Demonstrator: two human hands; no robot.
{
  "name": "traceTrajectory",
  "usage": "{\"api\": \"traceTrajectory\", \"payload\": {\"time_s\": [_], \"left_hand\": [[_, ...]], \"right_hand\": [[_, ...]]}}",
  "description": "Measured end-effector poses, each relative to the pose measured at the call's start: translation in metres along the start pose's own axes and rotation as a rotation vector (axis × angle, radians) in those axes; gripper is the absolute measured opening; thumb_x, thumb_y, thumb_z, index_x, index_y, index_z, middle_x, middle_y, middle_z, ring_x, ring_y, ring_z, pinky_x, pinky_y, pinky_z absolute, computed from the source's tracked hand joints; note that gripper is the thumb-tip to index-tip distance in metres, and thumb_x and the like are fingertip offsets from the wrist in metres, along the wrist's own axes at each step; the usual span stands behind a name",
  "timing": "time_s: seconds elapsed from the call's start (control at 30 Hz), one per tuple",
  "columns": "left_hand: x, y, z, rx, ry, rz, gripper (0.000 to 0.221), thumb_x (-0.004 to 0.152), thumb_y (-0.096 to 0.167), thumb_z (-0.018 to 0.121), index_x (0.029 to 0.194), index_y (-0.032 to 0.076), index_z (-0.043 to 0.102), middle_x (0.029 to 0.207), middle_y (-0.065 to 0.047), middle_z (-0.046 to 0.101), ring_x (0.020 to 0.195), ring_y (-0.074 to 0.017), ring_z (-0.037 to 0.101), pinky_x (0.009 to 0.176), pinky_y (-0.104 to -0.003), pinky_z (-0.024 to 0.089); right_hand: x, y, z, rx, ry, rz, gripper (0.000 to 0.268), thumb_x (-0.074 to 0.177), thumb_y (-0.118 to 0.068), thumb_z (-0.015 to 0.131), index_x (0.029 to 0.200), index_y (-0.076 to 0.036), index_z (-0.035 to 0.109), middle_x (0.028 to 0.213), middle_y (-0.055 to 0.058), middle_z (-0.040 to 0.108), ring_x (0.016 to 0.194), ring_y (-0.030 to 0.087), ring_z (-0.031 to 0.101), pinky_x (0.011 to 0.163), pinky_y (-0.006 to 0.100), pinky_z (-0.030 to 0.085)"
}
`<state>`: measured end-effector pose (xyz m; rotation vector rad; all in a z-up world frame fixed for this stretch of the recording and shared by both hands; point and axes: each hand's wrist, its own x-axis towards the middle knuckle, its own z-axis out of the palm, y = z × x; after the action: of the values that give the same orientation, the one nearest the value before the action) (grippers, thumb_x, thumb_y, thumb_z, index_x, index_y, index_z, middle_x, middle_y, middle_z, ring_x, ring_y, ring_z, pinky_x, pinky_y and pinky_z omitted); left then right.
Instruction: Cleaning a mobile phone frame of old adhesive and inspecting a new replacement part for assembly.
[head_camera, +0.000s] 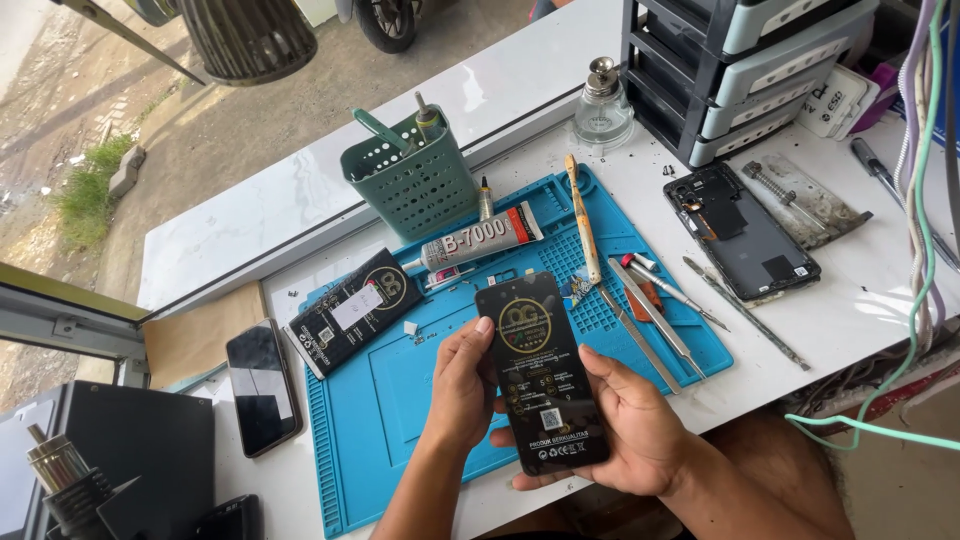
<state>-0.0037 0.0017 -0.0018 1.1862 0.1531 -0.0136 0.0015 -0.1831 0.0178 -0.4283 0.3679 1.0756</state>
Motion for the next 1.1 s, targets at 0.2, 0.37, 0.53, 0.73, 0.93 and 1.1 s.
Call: {"api": "traceTrajectory", "payload": {"time_s": [0.2, 0.37, 0.53, 0.73, 0.93, 1.1], "left_hand": [[0.001, -0.001, -0.005, -0.008, -0.097, 0.05, 0.037, 0.104, 0.034, 0.054, 0.099, 0.001, 0.068, 0.09, -0.01, 0.073, 0.078, -0.0179, 0.068, 0.061, -0.026, 0.051], [0.001, -0.001, -0.009, -0.007, -0.165, 0.129, 0.036, 0.105, 0.033, 0.055, 0.099, 0.0, 0.069, 0.093, -0.008, 0.072, 0.082, -0.0175, 0.067, 0.07, -0.027, 0.051], [0.001, -0.001, -0.012, 0.003, -0.155, 0.091, 0.039, 0.104, 0.038, 0.056, 0.099, 0.001, 0.068, 0.093, -0.009, 0.072, 0.078, -0.0173, 0.067, 0.058, -0.023, 0.049], [0.0, 0.002, -0.012, -0.044, -0.093, 0.092, 0.036, 0.104, 0.034, 0.054, 0.094, 0.001, 0.064, 0.078, -0.009, 0.068, 0.045, -0.0113, 0.05, 0.03, -0.022, 0.033], [0.0, 0.002, -0.009, 0.017, -0.123, 0.121, 0.036, 0.104, 0.035, 0.054, 0.097, 0.002, 0.066, 0.085, -0.009, 0.068, 0.057, -0.0157, 0.057, 0.033, -0.023, 0.034], [-0.002, 0.005, -0.004, 0.053, -0.154, 0.143, 0.037, 0.107, 0.035, 0.05, 0.102, 0.001, 0.065, 0.087, -0.008, 0.068, 0.058, -0.0157, 0.057, 0.036, -0.024, 0.041]], "right_hand": [[0.008, 0.004, -0.019, -0.075, -0.281, -0.11, 0.077, 0.093, -0.057, 0.047, 0.144, 0.0, 0.053, 0.126, 0.039, 0.064, 0.103, 0.058, 0.066, 0.085, 0.073, 0.053], [0.014, 0.006, -0.021, -0.041, -0.414, -0.118, 0.076, 0.096, -0.056, 0.049, 0.142, 0.005, 0.052, 0.124, 0.039, 0.064, 0.116, 0.056, 0.063, 0.097, 0.075, 0.049], [0.019, 0.008, -0.02, -0.1, -0.381, -0.164, 0.078, 0.095, -0.061, 0.047, 0.143, 0.0, 0.053, 0.122, 0.036, 0.066, 0.097, 0.052, 0.069, 0.078, 0.06, 0.058], [0.024, 0.005, -0.019, -0.149, -0.291, -0.135, 0.081, 0.091, -0.061, 0.05, 0.148, -0.005, 0.049, 0.127, 0.029, 0.066, 0.109, 0.052, 0.067, 0.088, 0.07, 0.056], [0.019, -0.004, -0.03, -0.204, -0.276, -0.04, 0.08, 0.091, -0.058, 0.05, 0.154, -0.009, 0.042, 0.142, 0.026, 0.06, 0.127, 0.056, 0.059, 0.076, 0.075, 0.058], [0.015, -0.003, -0.031, -0.228, -0.306, -0.128, 0.077, 0.092, -0.059, 0.049, 0.152, -0.009, 0.044, 0.135, 0.03, 0.063, 0.118, 0.059, 0.064, 0.069, 0.066, 0.061]]}}
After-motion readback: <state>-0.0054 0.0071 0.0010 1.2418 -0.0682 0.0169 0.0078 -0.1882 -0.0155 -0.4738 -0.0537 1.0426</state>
